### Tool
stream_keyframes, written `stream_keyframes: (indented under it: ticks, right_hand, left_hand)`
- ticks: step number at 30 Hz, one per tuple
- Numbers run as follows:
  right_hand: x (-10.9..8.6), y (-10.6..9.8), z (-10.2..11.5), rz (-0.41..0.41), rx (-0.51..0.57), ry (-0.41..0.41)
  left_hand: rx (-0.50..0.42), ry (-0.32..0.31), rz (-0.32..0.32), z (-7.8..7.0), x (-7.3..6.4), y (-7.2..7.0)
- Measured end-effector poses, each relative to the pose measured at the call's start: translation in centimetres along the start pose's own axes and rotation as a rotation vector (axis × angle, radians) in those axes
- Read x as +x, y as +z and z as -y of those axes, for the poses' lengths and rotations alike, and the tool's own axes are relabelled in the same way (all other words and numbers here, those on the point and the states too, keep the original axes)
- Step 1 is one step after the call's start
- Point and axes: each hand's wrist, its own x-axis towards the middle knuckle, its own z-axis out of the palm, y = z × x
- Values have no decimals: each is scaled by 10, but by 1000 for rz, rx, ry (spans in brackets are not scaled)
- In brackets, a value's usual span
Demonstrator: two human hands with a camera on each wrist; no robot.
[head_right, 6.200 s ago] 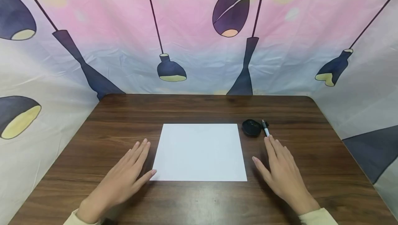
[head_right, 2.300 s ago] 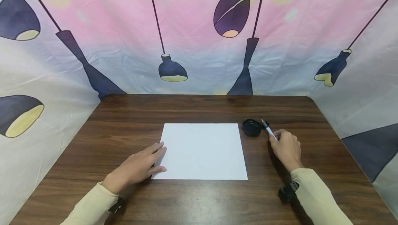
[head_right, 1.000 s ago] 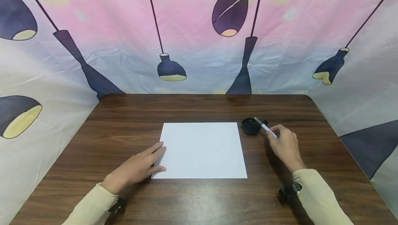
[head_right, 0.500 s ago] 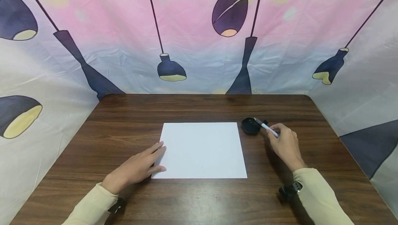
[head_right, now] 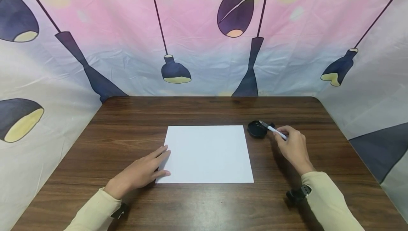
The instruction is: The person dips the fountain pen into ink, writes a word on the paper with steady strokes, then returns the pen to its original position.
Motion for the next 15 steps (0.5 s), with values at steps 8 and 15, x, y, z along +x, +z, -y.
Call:
stream_keyframes:
  ticks: [8,15]
  right_hand:
    - [2,-1,-1,-24,-3,21]
    - [2,-2,-2,-33,-1,25]
  left_hand:
    - [-5,-4,3,0,0,0]
    - [-3,-1,8,-1,0,-1]
